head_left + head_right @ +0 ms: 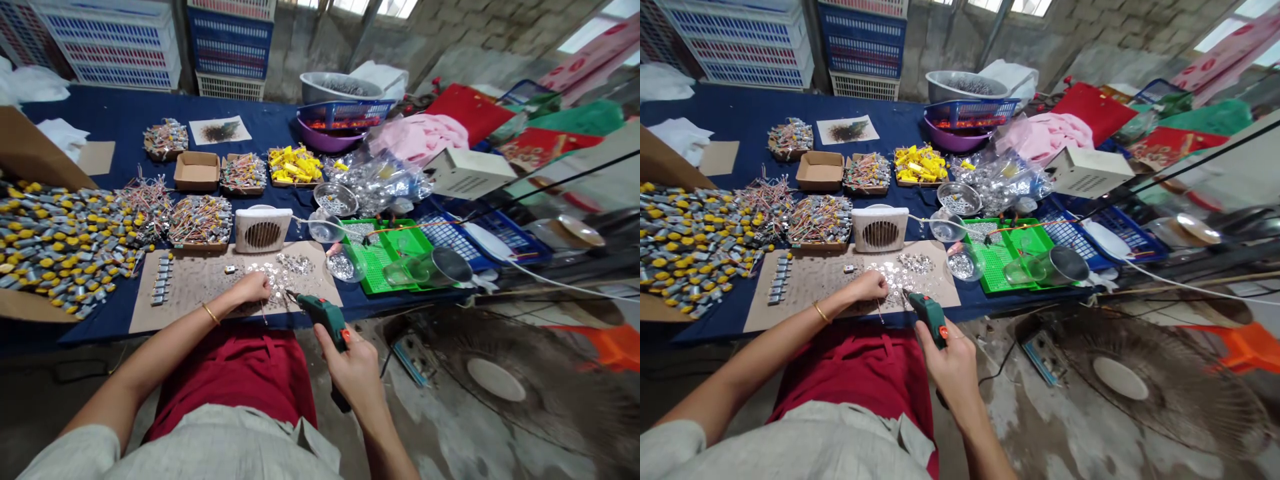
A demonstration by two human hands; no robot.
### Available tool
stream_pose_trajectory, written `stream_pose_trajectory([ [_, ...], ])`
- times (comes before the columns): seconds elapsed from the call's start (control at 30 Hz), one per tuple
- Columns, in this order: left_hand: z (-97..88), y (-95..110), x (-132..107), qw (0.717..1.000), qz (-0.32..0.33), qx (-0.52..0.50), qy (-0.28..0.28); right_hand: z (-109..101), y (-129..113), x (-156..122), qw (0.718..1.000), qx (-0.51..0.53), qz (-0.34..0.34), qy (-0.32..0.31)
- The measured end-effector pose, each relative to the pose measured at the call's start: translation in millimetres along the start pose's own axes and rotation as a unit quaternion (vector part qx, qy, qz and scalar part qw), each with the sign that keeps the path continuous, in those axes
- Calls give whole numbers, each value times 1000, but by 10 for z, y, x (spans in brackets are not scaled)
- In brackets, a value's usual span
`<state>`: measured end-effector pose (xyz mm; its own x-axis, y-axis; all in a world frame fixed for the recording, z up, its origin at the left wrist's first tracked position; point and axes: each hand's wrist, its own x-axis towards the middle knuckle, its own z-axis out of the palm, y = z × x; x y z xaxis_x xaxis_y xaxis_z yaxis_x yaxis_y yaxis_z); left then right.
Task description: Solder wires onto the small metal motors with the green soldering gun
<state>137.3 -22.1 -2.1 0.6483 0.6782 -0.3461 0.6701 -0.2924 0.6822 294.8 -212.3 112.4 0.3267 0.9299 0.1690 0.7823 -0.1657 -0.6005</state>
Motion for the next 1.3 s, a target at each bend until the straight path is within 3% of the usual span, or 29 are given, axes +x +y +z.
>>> stream_pose_trajectory([
  [0.77,-26,-6,-26,1000,7,-24,10,6,50,-20,1000,2,24,-1],
  [0.9,-80,-139,-209,993,-43,-86,70,1,96,-30,997,17,63,30],
  [1.0,-86,-308,-486,984,-75,-115,115,68,101,4,992,52,106,31],
  [1.17,-15,-463,-1005,961,-20,-42,273,293,61,78,982,119,146,20],
  [1.23,9,-440,-1077,958,-11,9,286,371,60,80,975,147,163,17],
  [1.3,13,-380,-1036,967,-20,52,247,420,70,67,965,181,187,12],
])
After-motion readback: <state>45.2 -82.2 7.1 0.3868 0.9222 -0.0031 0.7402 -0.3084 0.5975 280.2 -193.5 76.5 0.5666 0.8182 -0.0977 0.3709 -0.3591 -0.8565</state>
